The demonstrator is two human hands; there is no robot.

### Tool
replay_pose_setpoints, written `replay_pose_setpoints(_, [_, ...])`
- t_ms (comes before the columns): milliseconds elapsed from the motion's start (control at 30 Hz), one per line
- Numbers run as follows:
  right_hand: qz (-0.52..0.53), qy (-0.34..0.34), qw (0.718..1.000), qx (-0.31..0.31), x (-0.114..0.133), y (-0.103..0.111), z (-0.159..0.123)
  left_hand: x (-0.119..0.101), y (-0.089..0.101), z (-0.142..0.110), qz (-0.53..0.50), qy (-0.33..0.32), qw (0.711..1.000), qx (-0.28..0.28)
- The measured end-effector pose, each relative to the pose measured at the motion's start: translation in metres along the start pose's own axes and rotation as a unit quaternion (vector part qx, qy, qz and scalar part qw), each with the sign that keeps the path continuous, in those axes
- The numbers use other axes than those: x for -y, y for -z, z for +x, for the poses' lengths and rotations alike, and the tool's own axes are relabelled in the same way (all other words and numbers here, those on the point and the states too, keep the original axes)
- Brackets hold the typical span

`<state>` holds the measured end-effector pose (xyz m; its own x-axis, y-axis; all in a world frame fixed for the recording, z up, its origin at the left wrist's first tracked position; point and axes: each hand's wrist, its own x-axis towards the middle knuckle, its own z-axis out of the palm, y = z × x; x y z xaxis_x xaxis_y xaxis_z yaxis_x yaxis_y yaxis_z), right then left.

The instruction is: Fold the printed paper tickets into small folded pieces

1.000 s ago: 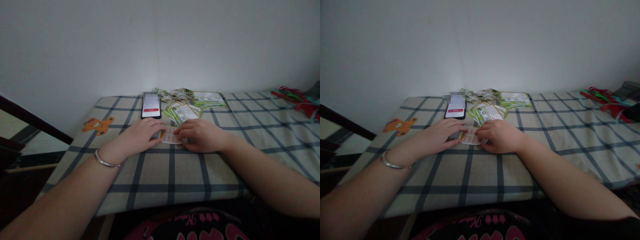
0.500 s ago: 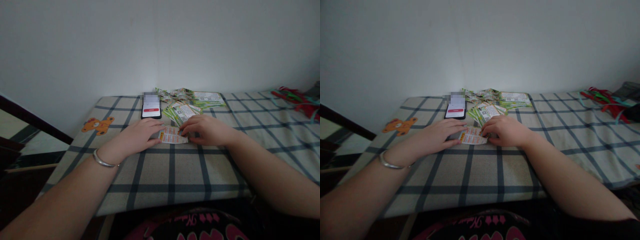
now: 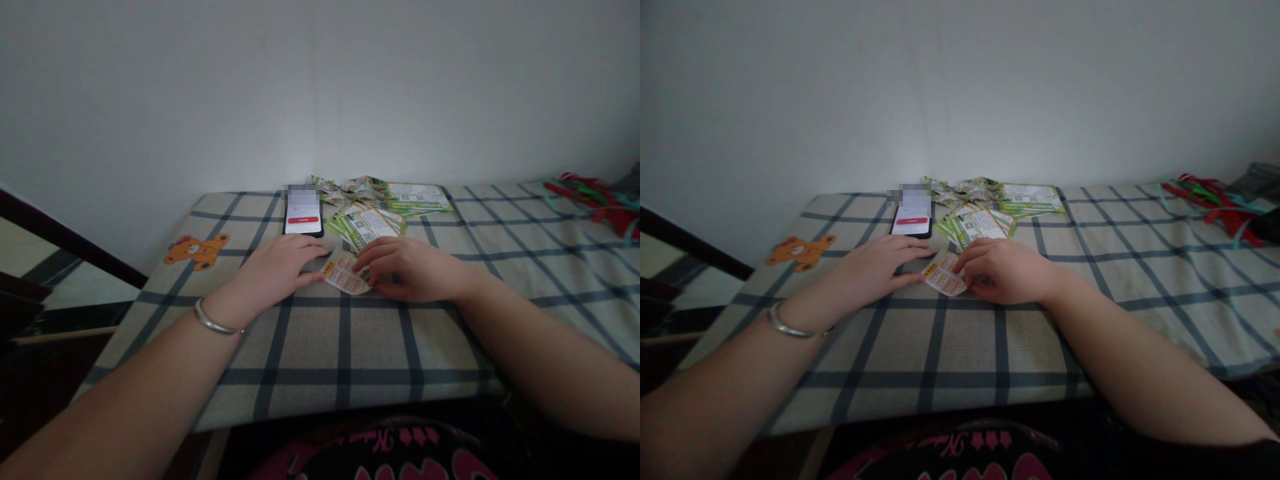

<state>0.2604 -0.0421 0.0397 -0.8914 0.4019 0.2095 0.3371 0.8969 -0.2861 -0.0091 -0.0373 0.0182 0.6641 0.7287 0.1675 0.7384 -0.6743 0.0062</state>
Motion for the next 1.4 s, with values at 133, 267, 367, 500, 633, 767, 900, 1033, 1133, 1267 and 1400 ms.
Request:
replay_pose_setpoints(133, [-0.003, -0.029, 0.999, 0.023, 0.005, -0.002, 0.000, -0.001, 0.002, 0.001, -0.002, -0.020, 1.000, -0.003])
replay_pose_setpoints(267, [-0.026, -0.117, 0.992, 0.035, 0.008, -0.002, -0.001, -0.002, 0.002, 0.001, -0.025, -0.037, 0.999, -0.012])
replay_pose_setpoints(367, [-0.031, -0.170, 0.985, 0.015, 0.009, -0.001, -0.002, -0.002, 0.002, 0.001, -0.033, -0.041, 0.998, -0.019])
replay_pose_setpoints(500, [-0.027, -0.196, 0.980, 0.004, 0.010, 0.000, -0.002, -0.003, 0.003, 0.000, -0.035, -0.037, 0.998, -0.023])
replay_pose_setpoints(633, [-0.017, -0.198, 0.980, 0.010, 0.009, 0.001, -0.002, -0.003, 0.002, 0.000, -0.044, -0.027, 0.998, -0.023])
replay_pose_setpoints(767, [-0.011, -0.165, 0.986, 0.022, 0.009, 0.001, -0.002, -0.004, 0.000, 0.002, -0.061, -0.013, 0.998, -0.030])
replay_pose_setpoints(900, [0.005, -0.133, 0.991, 0.030, 0.009, 0.001, -0.002, -0.007, 0.001, 0.003, -0.082, 0.002, 0.996, -0.041])
replay_pose_setpoints(1033, [0.024, -0.109, 0.993, 0.035, 0.009, -0.001, -0.001, -0.008, 0.000, 0.003, -0.088, 0.007, 0.995, -0.043])
replay_pose_setpoints(1133, [0.032, -0.078, 0.996, 0.032, 0.008, -0.004, 0.000, -0.009, -0.003, 0.003, -0.097, 0.003, 0.994, -0.046])
replay_pose_setpoints(1267, [0.044, -0.080, 0.996, 0.014, 0.008, -0.006, 0.001, -0.011, -0.004, 0.003, -0.129, 0.028, 0.990, -0.046])
replay_pose_setpoints(1400, [0.045, -0.099, 0.994, -0.014, 0.009, -0.008, 0.000, -0.015, -0.003, 0.004, -0.143, 0.051, 0.987, -0.047])
